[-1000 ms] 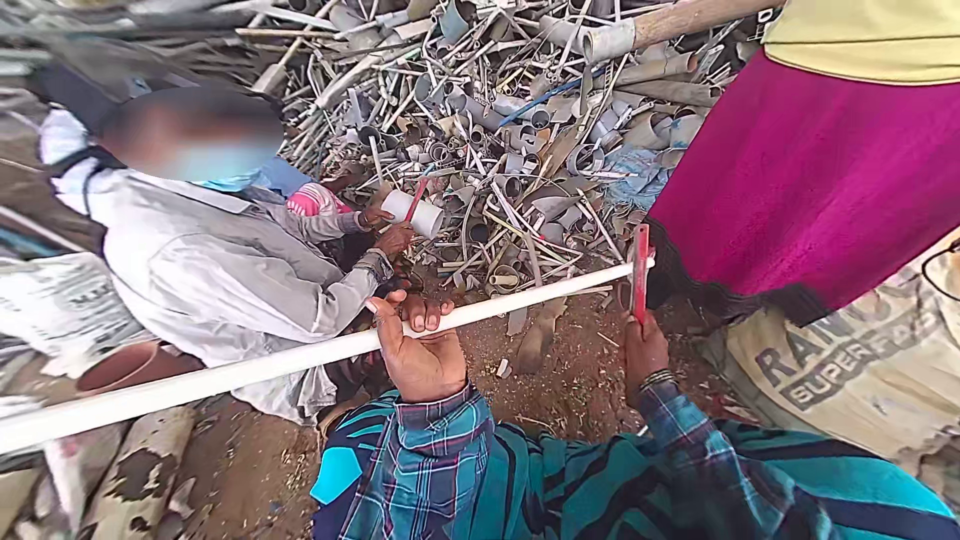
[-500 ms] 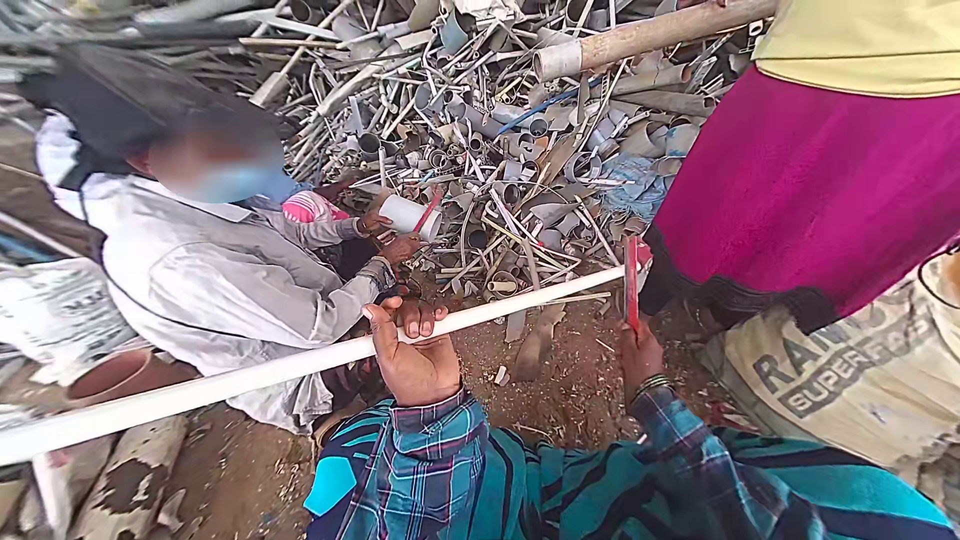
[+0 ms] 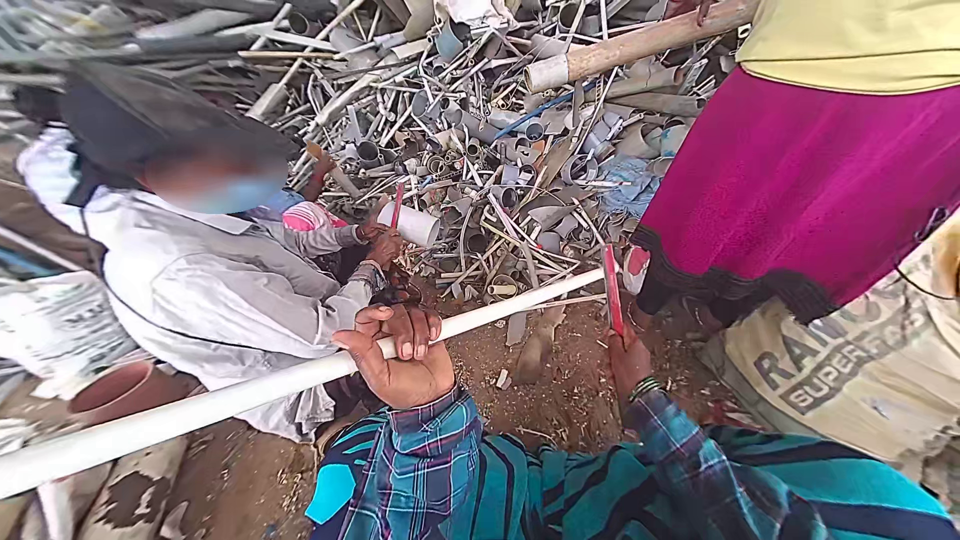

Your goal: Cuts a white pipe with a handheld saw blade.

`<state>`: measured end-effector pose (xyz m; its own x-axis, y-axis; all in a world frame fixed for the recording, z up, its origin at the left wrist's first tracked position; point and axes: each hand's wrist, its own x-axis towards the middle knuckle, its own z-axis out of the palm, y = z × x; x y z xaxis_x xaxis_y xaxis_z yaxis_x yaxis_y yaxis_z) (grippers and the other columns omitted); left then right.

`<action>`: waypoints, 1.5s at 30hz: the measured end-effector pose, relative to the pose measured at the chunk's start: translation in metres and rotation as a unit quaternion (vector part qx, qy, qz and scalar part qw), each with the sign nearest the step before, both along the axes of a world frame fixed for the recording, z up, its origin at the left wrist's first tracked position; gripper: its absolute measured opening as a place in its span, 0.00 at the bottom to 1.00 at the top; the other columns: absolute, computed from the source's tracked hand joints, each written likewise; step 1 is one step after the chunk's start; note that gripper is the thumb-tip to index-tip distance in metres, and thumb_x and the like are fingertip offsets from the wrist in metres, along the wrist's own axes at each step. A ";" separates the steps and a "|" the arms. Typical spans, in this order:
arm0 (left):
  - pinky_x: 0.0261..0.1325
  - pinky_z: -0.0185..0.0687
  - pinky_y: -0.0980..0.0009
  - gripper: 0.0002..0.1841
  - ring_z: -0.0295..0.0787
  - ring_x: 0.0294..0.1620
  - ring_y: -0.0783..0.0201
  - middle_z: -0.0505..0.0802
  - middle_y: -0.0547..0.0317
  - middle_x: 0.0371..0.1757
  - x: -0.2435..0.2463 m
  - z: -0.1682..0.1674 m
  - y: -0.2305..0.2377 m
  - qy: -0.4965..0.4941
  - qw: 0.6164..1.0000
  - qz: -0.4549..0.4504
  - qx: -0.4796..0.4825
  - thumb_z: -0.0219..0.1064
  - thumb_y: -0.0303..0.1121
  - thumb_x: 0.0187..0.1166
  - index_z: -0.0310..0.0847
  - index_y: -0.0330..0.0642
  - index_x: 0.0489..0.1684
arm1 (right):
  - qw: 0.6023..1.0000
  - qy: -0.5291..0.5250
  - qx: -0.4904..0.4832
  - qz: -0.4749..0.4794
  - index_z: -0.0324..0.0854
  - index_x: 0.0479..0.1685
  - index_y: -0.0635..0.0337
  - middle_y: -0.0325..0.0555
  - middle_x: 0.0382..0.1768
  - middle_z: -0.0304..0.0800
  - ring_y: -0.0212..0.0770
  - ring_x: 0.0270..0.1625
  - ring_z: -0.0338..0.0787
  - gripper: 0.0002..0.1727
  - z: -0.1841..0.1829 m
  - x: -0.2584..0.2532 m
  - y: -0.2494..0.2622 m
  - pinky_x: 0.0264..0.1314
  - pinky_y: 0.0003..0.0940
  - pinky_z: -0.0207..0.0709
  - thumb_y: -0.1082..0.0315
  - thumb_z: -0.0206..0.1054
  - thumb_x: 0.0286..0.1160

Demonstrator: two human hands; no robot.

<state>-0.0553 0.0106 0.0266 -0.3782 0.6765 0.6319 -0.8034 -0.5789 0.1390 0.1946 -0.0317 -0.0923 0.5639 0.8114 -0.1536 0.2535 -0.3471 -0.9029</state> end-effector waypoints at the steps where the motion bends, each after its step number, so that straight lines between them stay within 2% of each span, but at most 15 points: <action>1: 0.20 0.78 0.77 0.37 0.79 0.10 0.72 0.83 0.68 0.10 0.005 -0.002 -0.001 0.004 1.000 -0.007 0.019 0.27 0.54 0.92 0.84 0.46 0.29 | 1.000 -0.014 0.012 0.024 0.69 0.76 0.70 0.53 0.28 0.80 0.45 0.23 0.81 0.21 0.005 -0.010 -0.006 0.31 0.44 0.80 0.65 0.46 0.96; 5: 0.24 0.77 0.78 0.23 0.78 0.13 0.75 0.83 0.72 0.13 0.021 -0.015 0.003 0.030 0.997 0.003 0.064 0.51 0.50 0.90 0.85 0.48 0.29 | 0.963 -0.128 0.126 0.201 0.79 0.60 0.74 0.53 0.22 0.81 0.48 0.23 0.82 0.20 0.018 -0.066 -0.039 0.32 0.48 0.78 0.65 0.49 0.88; 8: 0.26 0.78 0.79 0.20 0.79 0.15 0.76 0.84 0.72 0.14 0.020 -0.014 -0.002 0.050 0.995 -0.001 0.088 0.59 0.53 0.84 0.87 0.50 0.31 | 0.961 -0.151 0.136 0.186 0.80 0.58 0.76 0.59 0.24 0.84 0.56 0.26 0.86 0.20 0.014 -0.057 -0.034 0.35 0.55 0.79 0.67 0.50 0.88; 11: 0.26 0.79 0.78 0.23 0.81 0.14 0.74 0.84 0.71 0.13 0.028 -0.003 -0.020 0.017 0.997 -0.024 0.078 0.53 0.52 0.88 0.83 0.48 0.27 | 0.998 -0.008 0.022 0.066 0.69 0.74 0.74 0.51 0.26 0.78 0.42 0.22 0.80 0.21 0.003 -0.014 -0.009 0.30 0.40 0.79 0.66 0.46 0.96; 14: 0.27 0.78 0.79 0.22 0.81 0.15 0.76 0.85 0.72 0.14 0.028 -0.006 -0.020 0.047 0.994 -0.057 0.084 0.58 0.56 0.84 0.87 0.50 0.30 | 1.000 0.027 -0.011 -0.004 0.67 0.76 0.70 0.50 0.26 0.77 0.41 0.21 0.79 0.22 0.001 0.003 0.001 0.27 0.39 0.77 0.63 0.46 0.97; 16: 0.28 0.78 0.80 0.20 0.81 0.16 0.77 0.85 0.72 0.16 0.027 -0.013 -0.012 0.074 0.989 -0.069 0.105 0.62 0.57 0.81 0.88 0.50 0.34 | 0.995 -0.052 0.052 0.068 0.72 0.66 0.77 0.56 0.27 0.81 0.49 0.26 0.83 0.21 0.007 -0.017 -0.014 0.36 0.47 0.80 0.64 0.47 0.95; 20: 0.28 0.77 0.82 0.19 0.80 0.18 0.80 0.85 0.76 0.18 0.026 -0.020 -0.002 0.137 0.976 -0.062 0.155 0.61 0.55 0.84 0.89 0.52 0.37 | 0.939 -0.218 0.165 0.209 0.82 0.52 0.77 0.60 0.22 0.84 0.58 0.24 0.87 0.23 0.032 -0.062 -0.047 0.31 0.56 0.79 0.62 0.51 0.87; 23: 0.29 0.78 0.82 0.21 0.80 0.20 0.79 0.86 0.74 0.20 0.016 -0.013 -0.010 0.156 0.961 -0.086 0.210 0.60 0.55 0.84 0.90 0.49 0.37 | 0.977 -0.135 0.032 0.161 0.76 0.64 0.79 0.63 0.31 0.85 0.56 0.31 0.88 0.23 0.024 -0.027 -0.027 0.42 0.53 0.82 0.65 0.46 0.94; 25: 0.30 0.79 0.81 0.22 0.82 0.22 0.78 0.88 0.71 0.25 0.010 -0.010 -0.017 0.154 0.953 -0.100 0.240 0.60 0.56 0.84 0.90 0.46 0.41 | 0.993 -0.033 -0.086 0.076 0.72 0.69 0.74 0.54 0.30 0.80 0.44 0.25 0.82 0.24 0.003 0.013 -0.003 0.35 0.41 0.80 0.60 0.41 0.98; 27: 0.32 0.78 0.80 0.23 0.81 0.24 0.77 0.88 0.70 0.26 0.009 -0.010 -0.020 0.165 0.946 -0.100 0.260 0.59 0.56 0.84 0.89 0.46 0.42 | 0.990 0.000 -0.136 0.031 0.72 0.68 0.71 0.51 0.29 0.79 0.41 0.23 0.80 0.24 -0.007 0.032 0.008 0.31 0.38 0.79 0.58 0.40 0.98; 31: 0.32 0.77 0.83 0.21 0.81 0.25 0.80 0.88 0.73 0.28 0.021 -0.022 -0.012 0.205 0.942 -0.057 0.260 0.58 0.54 0.86 0.88 0.47 0.42 | 0.982 -0.056 -0.036 0.177 0.75 0.64 0.76 0.58 0.31 0.82 0.50 0.29 0.83 0.22 0.025 -0.028 -0.018 0.41 0.48 0.80 0.63 0.44 0.96; 33: 0.31 0.75 0.85 0.20 0.79 0.24 0.83 0.89 0.76 0.27 0.027 -0.031 -0.008 0.236 0.939 -0.030 0.249 0.59 0.55 0.86 0.89 0.49 0.42 | 0.962 -0.097 0.028 0.253 0.77 0.60 0.75 0.55 0.28 0.81 0.48 0.28 0.83 0.22 0.038 -0.059 -0.038 0.38 0.47 0.79 0.63 0.45 0.94; 36: 0.31 0.74 0.85 0.21 0.78 0.24 0.82 0.86 0.74 0.25 0.028 -0.028 -0.012 0.239 0.933 -0.035 0.268 0.58 0.54 0.87 0.87 0.47 0.40 | 0.970 -0.094 -0.008 0.222 0.76 0.63 0.76 0.61 0.32 0.84 0.54 0.33 0.85 0.22 0.033 -0.045 -0.031 0.44 0.52 0.79 0.64 0.45 0.95; 40: 0.33 0.76 0.82 0.23 0.78 0.24 0.78 0.85 0.72 0.26 0.016 -0.013 -0.024 0.209 0.931 -0.065 0.291 0.56 0.56 0.87 0.86 0.46 0.44 | 0.985 -0.013 -0.154 0.081 0.73 0.67 0.72 0.54 0.32 0.80 0.44 0.25 0.81 0.23 -0.009 0.022 0.009 0.35 0.41 0.79 0.60 0.41 0.98; 45: 0.33 0.76 0.85 0.21 0.80 0.25 0.82 0.88 0.75 0.28 0.020 -0.024 -0.004 0.235 0.935 -0.001 0.266 0.58 0.55 0.87 0.88 0.48 0.42 | 0.971 0.000 -0.039 0.235 0.75 0.60 0.72 0.45 0.24 0.75 0.37 0.19 0.76 0.20 0.038 -0.043 -0.029 0.27 0.34 0.75 0.63 0.44 0.96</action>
